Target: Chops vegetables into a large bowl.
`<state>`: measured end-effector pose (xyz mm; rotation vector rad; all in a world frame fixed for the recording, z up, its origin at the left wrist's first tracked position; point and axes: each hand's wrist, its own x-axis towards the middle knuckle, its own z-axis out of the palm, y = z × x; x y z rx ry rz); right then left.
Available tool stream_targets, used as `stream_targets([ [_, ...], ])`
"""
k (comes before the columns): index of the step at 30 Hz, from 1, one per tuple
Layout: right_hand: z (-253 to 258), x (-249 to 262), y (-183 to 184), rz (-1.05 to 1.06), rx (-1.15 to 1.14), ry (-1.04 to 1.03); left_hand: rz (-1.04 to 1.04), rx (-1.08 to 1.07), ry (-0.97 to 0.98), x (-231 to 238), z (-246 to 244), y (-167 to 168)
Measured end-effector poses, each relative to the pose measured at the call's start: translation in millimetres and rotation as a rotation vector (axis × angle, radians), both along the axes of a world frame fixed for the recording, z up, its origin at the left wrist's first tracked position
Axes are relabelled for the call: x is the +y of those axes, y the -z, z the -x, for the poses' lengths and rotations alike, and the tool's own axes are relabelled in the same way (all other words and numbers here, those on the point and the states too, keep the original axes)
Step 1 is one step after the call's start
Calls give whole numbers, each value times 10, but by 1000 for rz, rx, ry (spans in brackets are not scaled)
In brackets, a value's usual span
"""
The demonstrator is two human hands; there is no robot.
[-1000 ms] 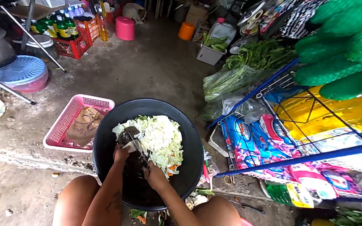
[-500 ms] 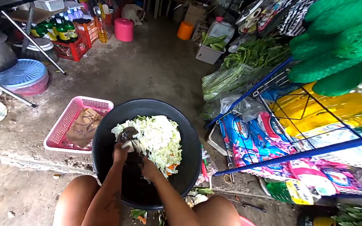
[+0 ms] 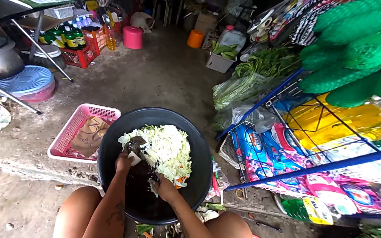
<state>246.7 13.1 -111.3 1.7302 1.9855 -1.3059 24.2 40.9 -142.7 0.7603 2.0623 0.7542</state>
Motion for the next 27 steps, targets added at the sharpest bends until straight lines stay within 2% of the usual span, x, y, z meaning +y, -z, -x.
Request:
stream_targets([
  [4,29,-66,-62,-73,-31,-2,-47,-193,-93,13,-73,126],
  [14,154,-95,-108,-163,-208,-133,-22,-158,-140,65,-80,182],
  [18,251,-163,-38,-185,-291,-97,0,-169,-210,66,-101,185],
  [27,511,-30,184,-131,-269,-18,18,-162,-187,91,-105,166],
])
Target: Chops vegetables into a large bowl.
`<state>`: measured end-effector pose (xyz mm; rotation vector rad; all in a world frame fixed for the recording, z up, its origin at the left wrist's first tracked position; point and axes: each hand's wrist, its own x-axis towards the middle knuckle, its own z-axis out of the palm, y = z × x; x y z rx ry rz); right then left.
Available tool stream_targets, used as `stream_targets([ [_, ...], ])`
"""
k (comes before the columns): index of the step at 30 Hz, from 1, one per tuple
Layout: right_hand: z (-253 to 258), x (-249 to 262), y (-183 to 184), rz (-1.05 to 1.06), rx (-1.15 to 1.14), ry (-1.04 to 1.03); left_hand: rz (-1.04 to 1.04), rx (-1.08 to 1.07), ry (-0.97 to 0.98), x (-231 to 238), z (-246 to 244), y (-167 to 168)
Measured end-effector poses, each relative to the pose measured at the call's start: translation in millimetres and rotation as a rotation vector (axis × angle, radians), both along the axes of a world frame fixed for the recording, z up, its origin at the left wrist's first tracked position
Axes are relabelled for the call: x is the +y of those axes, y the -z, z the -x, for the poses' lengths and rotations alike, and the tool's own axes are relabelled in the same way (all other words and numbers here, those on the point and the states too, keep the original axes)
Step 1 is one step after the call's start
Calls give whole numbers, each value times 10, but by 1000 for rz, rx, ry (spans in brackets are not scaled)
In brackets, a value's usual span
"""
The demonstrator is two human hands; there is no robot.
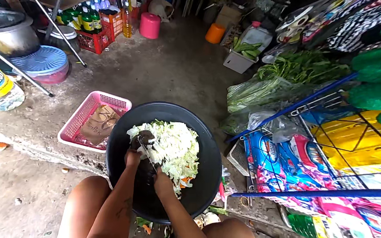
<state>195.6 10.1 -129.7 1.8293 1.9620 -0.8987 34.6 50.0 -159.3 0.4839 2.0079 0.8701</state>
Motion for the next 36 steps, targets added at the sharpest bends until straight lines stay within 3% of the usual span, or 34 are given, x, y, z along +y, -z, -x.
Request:
stream_targets([
  [3,70,128,48,48,49,1,-9,32,10,-10,-9,-54],
  [8,-328,304,111,243,380,115,-83,149,138,-69,5,-165],
  [14,-454,109,-144,17,195,-10,-101,188,190,-32,18,-187],
  [21,-515,151,-258,29,208,-115,-56,211,207,11,11,-184],
  [31,-196,195,174,94,347,52,-21,232,217,80,29,-157],
  [36,-145,168,41,124,330,86,-20,258,224,34,-60,-181],
])
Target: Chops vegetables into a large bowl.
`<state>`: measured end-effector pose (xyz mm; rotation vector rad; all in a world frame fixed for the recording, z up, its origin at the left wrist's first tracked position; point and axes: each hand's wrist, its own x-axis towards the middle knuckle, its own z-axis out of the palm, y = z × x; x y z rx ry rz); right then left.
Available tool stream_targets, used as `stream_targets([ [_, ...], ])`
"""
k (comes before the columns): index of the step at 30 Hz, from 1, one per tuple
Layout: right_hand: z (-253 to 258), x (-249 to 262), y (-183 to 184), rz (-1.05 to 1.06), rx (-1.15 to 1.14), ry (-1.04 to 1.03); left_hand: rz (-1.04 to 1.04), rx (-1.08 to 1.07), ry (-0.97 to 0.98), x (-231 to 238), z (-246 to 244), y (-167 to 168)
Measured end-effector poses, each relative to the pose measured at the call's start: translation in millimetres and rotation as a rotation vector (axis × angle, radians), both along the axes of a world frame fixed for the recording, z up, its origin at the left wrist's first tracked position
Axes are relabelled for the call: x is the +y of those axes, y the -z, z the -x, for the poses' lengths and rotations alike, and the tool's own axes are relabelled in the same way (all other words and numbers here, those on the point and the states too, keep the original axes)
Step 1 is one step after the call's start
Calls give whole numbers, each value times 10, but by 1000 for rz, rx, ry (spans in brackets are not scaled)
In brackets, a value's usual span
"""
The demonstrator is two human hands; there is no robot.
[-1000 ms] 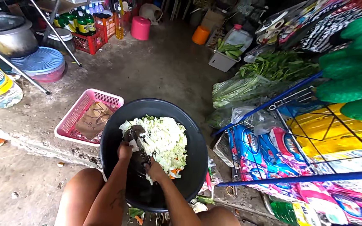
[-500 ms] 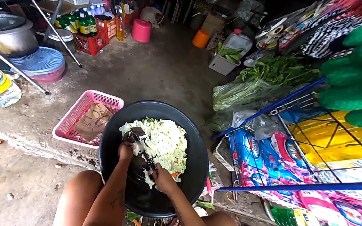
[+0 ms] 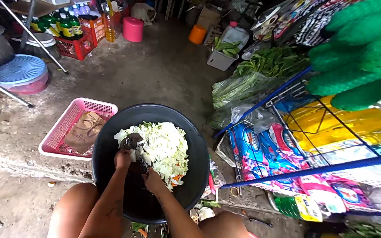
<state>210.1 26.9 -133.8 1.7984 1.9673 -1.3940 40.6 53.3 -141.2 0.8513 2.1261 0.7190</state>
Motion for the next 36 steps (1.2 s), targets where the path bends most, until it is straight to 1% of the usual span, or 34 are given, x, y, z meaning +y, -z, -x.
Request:
stream_targets([
  [3,-50,-5,-177,20,-2,-8,-26,17,88,-45,-86,-27],
  [5,-94,-74,-229,26,5,-16,-2,60,151,-55,-122,-26],
  [9,42,-182,-72,5,-32,14,37,122,200,-33,-174,-21],
  [11,70,-107,-38,25,-3,17,20,163,206,-9,-191,-39],
  [13,-49,-20,36,59,68,-10,-9,181,195,-74,-248,-32],
  [15,-209,38,3,37,103,-30,-26,180,196,-111,-272,-126],
  [17,-444,4,-165,-12,118,-27,15,95,302,-174,-295,-294],
  [19,-747,-17,-369,-91,127,9,40,-97,469,-270,-390,-387],
  [20,-901,-4,-471,-116,128,42,28,-188,507,-322,-452,-390],
  [21,-1056,13,-583,-127,123,80,-9,-255,477,-376,-494,-348],
  [22,-1209,30,-689,-119,110,121,-61,-289,372,-428,-503,-262],
  [23,-1358,40,-772,-106,104,165,-118,-297,204,-470,-486,-147],
  [25,-1621,36,-898,-80,120,248,-188,-343,-193,-451,-415,28],
  [26,-1735,25,-918,-78,134,286,-179,-393,-343,-387,-368,78],
  [27,-1825,-1,-918,-79,140,316,-162,-436,-442,-317,-321,119],
  [28,-1882,-34,-908,-90,130,332,-143,-478,-501,-258,-276,150],
  [30,-1931,-71,-942,-131,57,316,-127,-555,-547,-158,-214,193],
  [33,-1943,-28,-989,-120,-67,258,-122,-547,-525,-68,-178,270],
  [36,-1855,185,-923,-101,-187,230,-109,-562,-506,-59,-144,308],
])
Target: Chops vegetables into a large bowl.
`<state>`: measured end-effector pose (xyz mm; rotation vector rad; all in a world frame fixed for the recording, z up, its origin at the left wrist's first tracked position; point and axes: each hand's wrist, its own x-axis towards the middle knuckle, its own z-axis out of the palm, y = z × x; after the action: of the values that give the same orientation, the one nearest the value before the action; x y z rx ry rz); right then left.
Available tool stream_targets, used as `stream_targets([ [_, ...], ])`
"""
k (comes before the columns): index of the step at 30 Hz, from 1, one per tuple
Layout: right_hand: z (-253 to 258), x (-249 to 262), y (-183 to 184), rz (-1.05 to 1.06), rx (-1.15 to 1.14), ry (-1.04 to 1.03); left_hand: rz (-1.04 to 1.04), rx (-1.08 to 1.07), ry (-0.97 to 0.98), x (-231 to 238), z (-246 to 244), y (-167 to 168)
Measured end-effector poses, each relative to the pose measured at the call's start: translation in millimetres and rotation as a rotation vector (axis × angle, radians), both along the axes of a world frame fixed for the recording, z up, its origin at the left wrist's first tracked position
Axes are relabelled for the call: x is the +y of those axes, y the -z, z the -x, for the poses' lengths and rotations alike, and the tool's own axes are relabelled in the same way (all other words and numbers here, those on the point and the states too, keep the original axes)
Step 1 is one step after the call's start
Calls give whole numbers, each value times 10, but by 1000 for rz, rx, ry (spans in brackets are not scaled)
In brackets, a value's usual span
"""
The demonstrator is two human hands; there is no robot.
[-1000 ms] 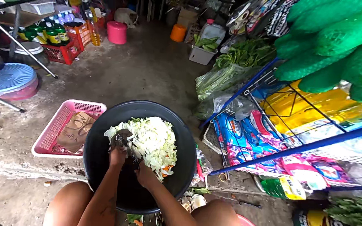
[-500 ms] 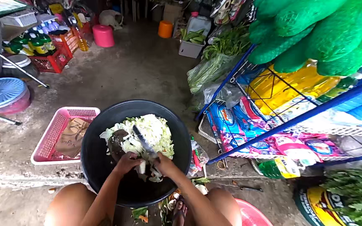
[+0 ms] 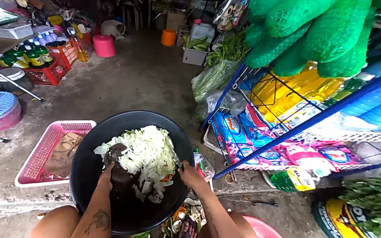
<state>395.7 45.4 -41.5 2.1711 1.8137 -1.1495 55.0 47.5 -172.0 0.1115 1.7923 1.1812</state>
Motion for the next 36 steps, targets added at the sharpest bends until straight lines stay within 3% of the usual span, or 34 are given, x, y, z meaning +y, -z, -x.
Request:
stream_targets([
  [3,183,269,84,5,-76,17,-64,11,-27,48,-103,-94],
  [5,290,409,254,-8,-34,18,-162,129,-40,116,-193,-270],
  [8,468,466,465,-11,0,-37,-156,573,224,136,-181,-755],
  [11,623,289,364,-13,-41,-165,-110,1003,531,17,-159,-1335],
  [14,674,21,127,-23,-112,-316,-146,1280,727,-101,-133,-1708],
  [16,610,-119,-82,-70,-130,-348,-225,1375,736,-184,-38,-1862],
  [19,479,-219,-266,-137,-186,-298,-358,1169,505,-271,260,-2013],
  [23,302,-163,-170,-59,-228,-282,-577,466,-27,-246,831,-1845],
  [26,252,-10,55,-114,-181,-113,-654,73,-312,-293,1249,-1575],
  [29,286,186,260,-87,-241,-41,-575,-29,-491,-341,1514,-1418],
  [32,488,209,451,-44,-121,-119,-580,-12,-608,-330,1798,-1210],
  [36,971,15,328,26,-88,-277,-610,60,-620,-333,2048,-889],
])
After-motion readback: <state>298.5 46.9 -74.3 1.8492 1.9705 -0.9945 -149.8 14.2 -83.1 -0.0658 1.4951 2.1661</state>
